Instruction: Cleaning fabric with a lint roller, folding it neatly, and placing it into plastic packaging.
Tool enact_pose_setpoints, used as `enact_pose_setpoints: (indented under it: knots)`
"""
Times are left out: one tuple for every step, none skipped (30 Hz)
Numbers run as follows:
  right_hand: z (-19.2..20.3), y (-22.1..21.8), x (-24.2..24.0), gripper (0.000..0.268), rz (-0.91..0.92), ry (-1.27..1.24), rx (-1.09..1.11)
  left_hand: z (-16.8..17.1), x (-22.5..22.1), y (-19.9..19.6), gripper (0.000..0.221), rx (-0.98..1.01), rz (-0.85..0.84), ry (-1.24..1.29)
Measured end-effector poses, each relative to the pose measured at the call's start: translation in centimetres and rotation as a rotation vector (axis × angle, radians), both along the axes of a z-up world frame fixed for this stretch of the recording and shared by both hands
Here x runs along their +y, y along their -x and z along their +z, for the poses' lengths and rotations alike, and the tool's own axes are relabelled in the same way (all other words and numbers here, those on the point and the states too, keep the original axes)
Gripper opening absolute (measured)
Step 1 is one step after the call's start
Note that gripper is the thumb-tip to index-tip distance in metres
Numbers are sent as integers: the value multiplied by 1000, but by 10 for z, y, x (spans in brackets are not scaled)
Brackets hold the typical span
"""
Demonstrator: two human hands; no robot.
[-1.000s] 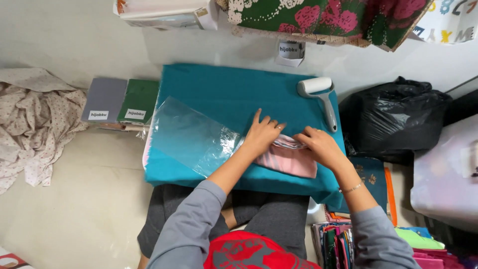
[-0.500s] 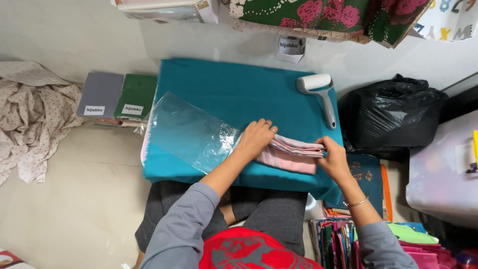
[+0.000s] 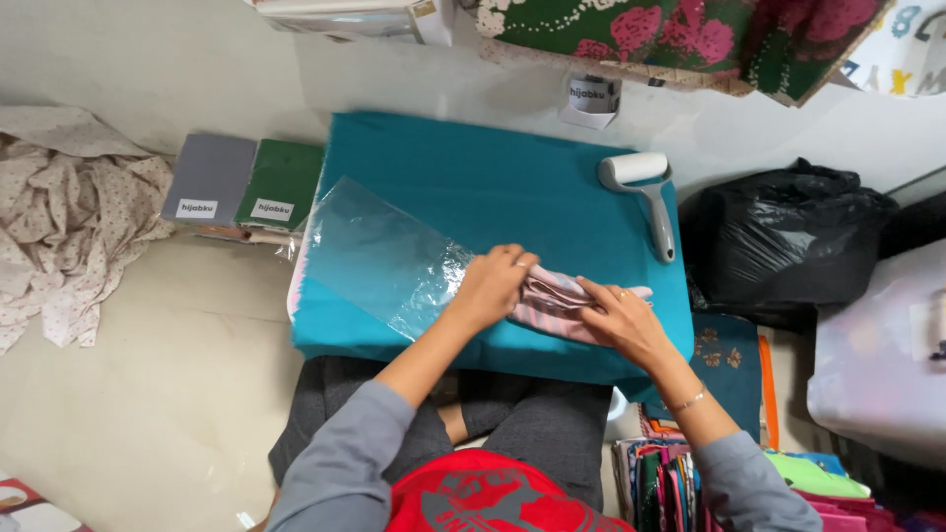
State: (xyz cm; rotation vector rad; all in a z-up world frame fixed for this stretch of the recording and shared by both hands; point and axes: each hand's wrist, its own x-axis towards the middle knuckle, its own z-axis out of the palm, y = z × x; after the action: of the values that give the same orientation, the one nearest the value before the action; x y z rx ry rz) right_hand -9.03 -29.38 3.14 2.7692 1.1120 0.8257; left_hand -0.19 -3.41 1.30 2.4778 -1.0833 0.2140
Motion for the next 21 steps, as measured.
enact_pose_setpoints:
  knots:
    - [-1,3,1,4,9,-2,0,8,22,10,48,0,9,-2]
    - [-2,5,2,6,-10,10,2,16,44,20,51,21,140,-31]
    - [-4,8,3,10,-30,21,7,23,66,31,55,45,270,-60]
    - [-2,7,6,10,-22,18,9,12,79,37,55,47,278,-63]
    - [-2,8,10,14,-53,34,31,0,94,46,40,8,353,-92]
    - [-2,10,14,27,-83,50,52,-12,108,56,37,-33,428,-122]
    - [-2,7,17,27,-73,46,58,-21,111,60,37,-27,438,-128]
    - [-2,5,21,28,-73,56,63,-30,114,65,34,2,463,-102]
    - [0,1,23,30,-78,67,62,-38,115,66,32,26,485,-72]
    - [-4,-1,24,30,-72,65,64,-43,117,67,32,27,491,-74]
    - [-6,-2,23,21,-65,32,83,-49,116,67,26,9,511,-56]
    - [-8,-4,21,13,-59,-2,103,-54,115,67,22,-9,532,-37]
    - [-5,-3,23,13,-57,2,104,-58,116,66,22,-7,534,-34]
    - [-3,-2,25,14,-57,-3,119,-63,116,64,22,-30,552,-20]
    - [-1,-1,27,15,-57,-7,134,-67,117,62,24,-53,570,-6]
    - [-3,0,26,15,-56,-3,136,-61,117,63,24,-50,572,-3]
    - [-6,0,25,15,-69,-2,123,-56,118,64,22,55,577,53]
    - [-8,0,24,15,-82,-1,111,-50,118,65,22,160,581,108]
    - [-12,-1,23,15,-82,-1,112,-43,118,66,22,162,582,108]
    - [-16,-1,21,19,-99,15,64,-35,118,66,23,161,586,109]
    - [-19,-4,19,23,-116,30,12,-27,118,66,24,157,590,111]
